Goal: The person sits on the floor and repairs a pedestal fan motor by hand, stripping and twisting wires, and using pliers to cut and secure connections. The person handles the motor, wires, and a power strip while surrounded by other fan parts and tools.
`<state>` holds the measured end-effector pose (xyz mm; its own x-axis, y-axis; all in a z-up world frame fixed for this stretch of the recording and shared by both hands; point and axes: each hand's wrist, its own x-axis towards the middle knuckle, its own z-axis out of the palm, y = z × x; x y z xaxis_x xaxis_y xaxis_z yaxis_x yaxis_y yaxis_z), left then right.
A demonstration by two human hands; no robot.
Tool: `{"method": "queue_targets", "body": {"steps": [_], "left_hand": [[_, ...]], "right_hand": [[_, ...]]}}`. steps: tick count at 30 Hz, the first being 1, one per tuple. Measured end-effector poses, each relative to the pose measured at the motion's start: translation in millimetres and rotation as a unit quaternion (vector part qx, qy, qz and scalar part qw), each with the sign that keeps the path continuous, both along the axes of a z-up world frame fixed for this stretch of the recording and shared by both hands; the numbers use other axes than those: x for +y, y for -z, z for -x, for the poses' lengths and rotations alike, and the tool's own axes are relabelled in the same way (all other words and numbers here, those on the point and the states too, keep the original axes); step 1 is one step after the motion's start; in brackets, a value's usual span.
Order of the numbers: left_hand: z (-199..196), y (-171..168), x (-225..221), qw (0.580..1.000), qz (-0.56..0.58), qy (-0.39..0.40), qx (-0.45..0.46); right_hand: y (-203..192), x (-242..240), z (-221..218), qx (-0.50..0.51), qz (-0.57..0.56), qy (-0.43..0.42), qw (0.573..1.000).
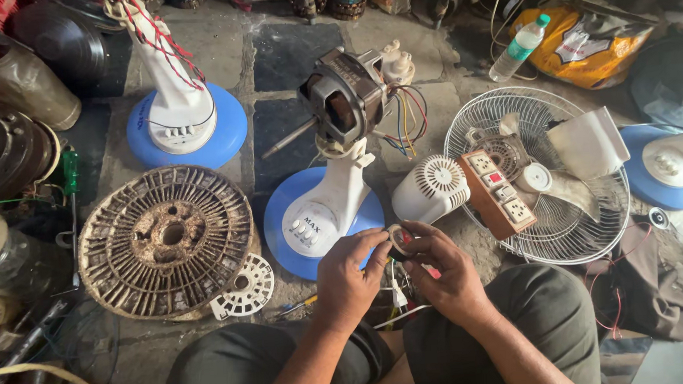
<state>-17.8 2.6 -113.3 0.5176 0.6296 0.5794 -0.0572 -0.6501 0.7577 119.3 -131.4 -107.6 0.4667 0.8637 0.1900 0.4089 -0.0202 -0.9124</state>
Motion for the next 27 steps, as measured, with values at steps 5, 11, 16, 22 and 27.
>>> {"method": "queue_targets", "body": {"steps": [5,11,16,22,27], "left_hand": [[2.0,5.9,1.2,0.998,-0.043,-0.004,0.052],[-0.1,5.7,6.3,0.997,-0.028,0.024,0.075],[5.7,0.0,9.6,0.995,0.029,0.075,0.052],[3.4,5.9,9.3,0.994,0.045,0.072,0.068],[-0.8,20.1,7.3,0.992,0.023,0.091,0.080]], "right_hand": [[2.3,0.6,8.2,-0.044,0.014,0.014,0.999],[3.1,0.4,11.4,-0.051,0.063,0.038,0.996],[0.3,1.2,10.4,-0.052,0.057,0.049,0.996],[-5.4,0.5,10.3,-0.134,0.041,0.039,0.989],[-8.6,-1.8,12.9,-0.110,0.081,0.037,0.990]]}}
